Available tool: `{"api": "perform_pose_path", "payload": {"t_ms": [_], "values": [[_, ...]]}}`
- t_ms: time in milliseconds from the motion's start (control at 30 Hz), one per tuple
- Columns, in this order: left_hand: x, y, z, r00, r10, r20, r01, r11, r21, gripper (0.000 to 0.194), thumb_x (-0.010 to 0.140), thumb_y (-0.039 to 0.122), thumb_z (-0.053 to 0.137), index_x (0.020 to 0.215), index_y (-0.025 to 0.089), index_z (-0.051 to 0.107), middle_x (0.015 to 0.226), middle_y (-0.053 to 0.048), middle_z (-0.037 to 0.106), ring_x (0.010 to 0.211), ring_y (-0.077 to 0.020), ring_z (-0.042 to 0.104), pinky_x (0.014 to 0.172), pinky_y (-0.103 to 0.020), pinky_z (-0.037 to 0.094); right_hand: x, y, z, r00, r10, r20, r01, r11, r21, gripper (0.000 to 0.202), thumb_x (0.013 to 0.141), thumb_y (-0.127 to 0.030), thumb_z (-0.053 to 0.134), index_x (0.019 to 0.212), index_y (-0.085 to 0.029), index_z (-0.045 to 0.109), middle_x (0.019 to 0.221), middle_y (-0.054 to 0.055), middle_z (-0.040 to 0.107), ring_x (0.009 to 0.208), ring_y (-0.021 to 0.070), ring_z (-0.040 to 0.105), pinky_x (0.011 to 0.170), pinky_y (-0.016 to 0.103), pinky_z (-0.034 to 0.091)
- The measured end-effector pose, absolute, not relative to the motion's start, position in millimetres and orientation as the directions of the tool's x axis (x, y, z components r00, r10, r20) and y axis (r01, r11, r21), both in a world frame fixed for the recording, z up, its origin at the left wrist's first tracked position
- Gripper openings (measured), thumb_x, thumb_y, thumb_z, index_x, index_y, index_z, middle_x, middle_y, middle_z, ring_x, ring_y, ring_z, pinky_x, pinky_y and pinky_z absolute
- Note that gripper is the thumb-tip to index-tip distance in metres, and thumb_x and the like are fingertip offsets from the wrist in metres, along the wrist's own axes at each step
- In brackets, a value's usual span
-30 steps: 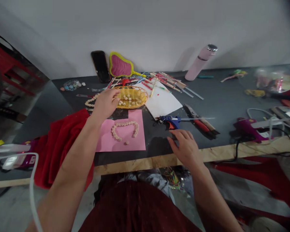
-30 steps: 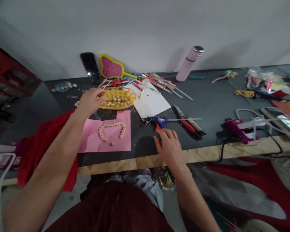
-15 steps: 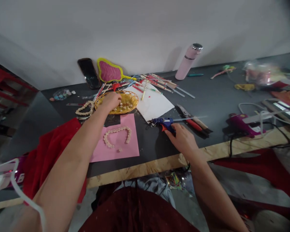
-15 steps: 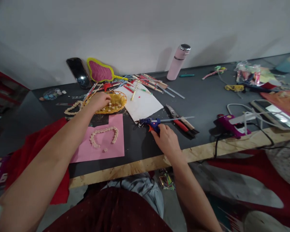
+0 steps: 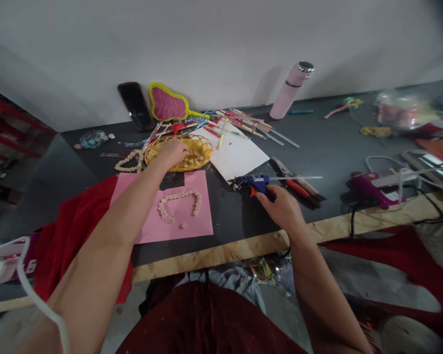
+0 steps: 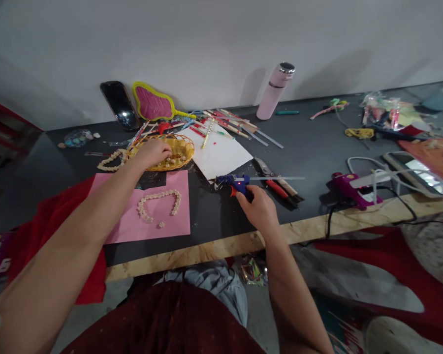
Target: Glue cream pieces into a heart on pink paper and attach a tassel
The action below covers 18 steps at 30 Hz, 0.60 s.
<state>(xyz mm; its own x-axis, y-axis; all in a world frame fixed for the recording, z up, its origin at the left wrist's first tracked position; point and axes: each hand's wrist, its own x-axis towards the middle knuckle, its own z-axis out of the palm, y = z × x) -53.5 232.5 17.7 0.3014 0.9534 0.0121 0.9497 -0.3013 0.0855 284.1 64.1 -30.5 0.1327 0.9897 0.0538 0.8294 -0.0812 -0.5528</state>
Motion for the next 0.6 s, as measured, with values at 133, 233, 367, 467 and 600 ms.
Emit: {"api": "perform_pose_path", "payload": {"t_ms": [133, 233, 367, 467, 600], "values": [[-50.7, 227.6, 17.7, 0.308, 0.951, 0.015, 0.948, -0.308, 0.085, 0.019, 0.078, 0.029, 0.057, 0.085, 0.026, 0.075, 0.092, -0.005, 0.073, 0.094, -0.0254, 0.062, 0.085, -0.037, 0.044, 287.1, 61.4, -26.7, 0.185, 0.981, -0.065, 0.471, -0.147, -0.870, 0.040, 0.079, -0.049, 0.063, 0.101, -0.017, 0.062, 0.079, 0.004, 0.067, 0.067, 0.0168, 0.059, 0.063, 0.030, 0.046], [-47.8, 221.9, 21.7, 0.306, 0.951, 0.039, 0.945, -0.309, 0.104, 0.019, 0.079, 0.024, 0.056, 0.087, 0.025, 0.074, 0.092, -0.005, 0.072, 0.099, -0.0260, 0.060, 0.088, -0.038, 0.043, 284.8, 61.3, -20.5, 0.141, 0.972, -0.190, 0.194, -0.216, -0.957, 0.039, 0.073, -0.050, 0.068, 0.094, -0.018, 0.060, 0.070, 0.000, 0.062, 0.057, 0.0126, 0.054, 0.052, 0.025, 0.043], [-43.0, 208.0, 37.9, 0.295, 0.948, 0.119, 0.936, -0.312, 0.166, 0.027, 0.085, 0.021, 0.049, 0.101, 0.022, 0.070, 0.107, -0.007, 0.069, 0.105, -0.0252, 0.058, 0.092, -0.039, 0.043, 281.1, 58.8, -14.2, 0.164, 0.960, -0.226, -0.009, -0.228, -0.974, 0.041, 0.065, -0.044, 0.077, 0.091, -0.019, 0.057, 0.072, -0.001, 0.060, 0.056, 0.0097, 0.052, 0.047, 0.021, 0.040], [-39.7, 185.0, 52.5, 0.269, 0.936, 0.229, 0.866, -0.339, 0.367, 0.025, 0.086, 0.023, 0.050, 0.103, 0.020, 0.068, 0.106, -0.007, 0.069, 0.100, -0.0226, 0.061, 0.092, -0.038, 0.045, 278.7, 52.1, -9.7, 0.191, 0.965, -0.180, -0.141, -0.154, -0.978, 0.035, 0.067, -0.041, 0.075, 0.090, -0.022, 0.056, 0.072, -0.002, 0.057, 0.057, 0.0098, 0.052, 0.050, 0.022, 0.043], [-36.7, 138.7, 61.0, 0.201, 0.932, 0.300, 0.564, -0.361, 0.743, 0.021, 0.084, 0.030, 0.057, 0.097, 0.019, 0.069, 0.092, -0.003, 0.071, 0.084, -0.0181, 0.066, 0.080, -0.032, 0.052, 268.3, 38.3, -2.4, 0.029, 0.972, -0.233, -0.280, -0.216, -0.935, 0.029, 0.067, -0.042, 0.071, 0.083, -0.023, 0.056, 0.069, -0.002, 0.051, 0.058, 0.0117, 0.050, 0.048, 0.024, 0.041]]}}
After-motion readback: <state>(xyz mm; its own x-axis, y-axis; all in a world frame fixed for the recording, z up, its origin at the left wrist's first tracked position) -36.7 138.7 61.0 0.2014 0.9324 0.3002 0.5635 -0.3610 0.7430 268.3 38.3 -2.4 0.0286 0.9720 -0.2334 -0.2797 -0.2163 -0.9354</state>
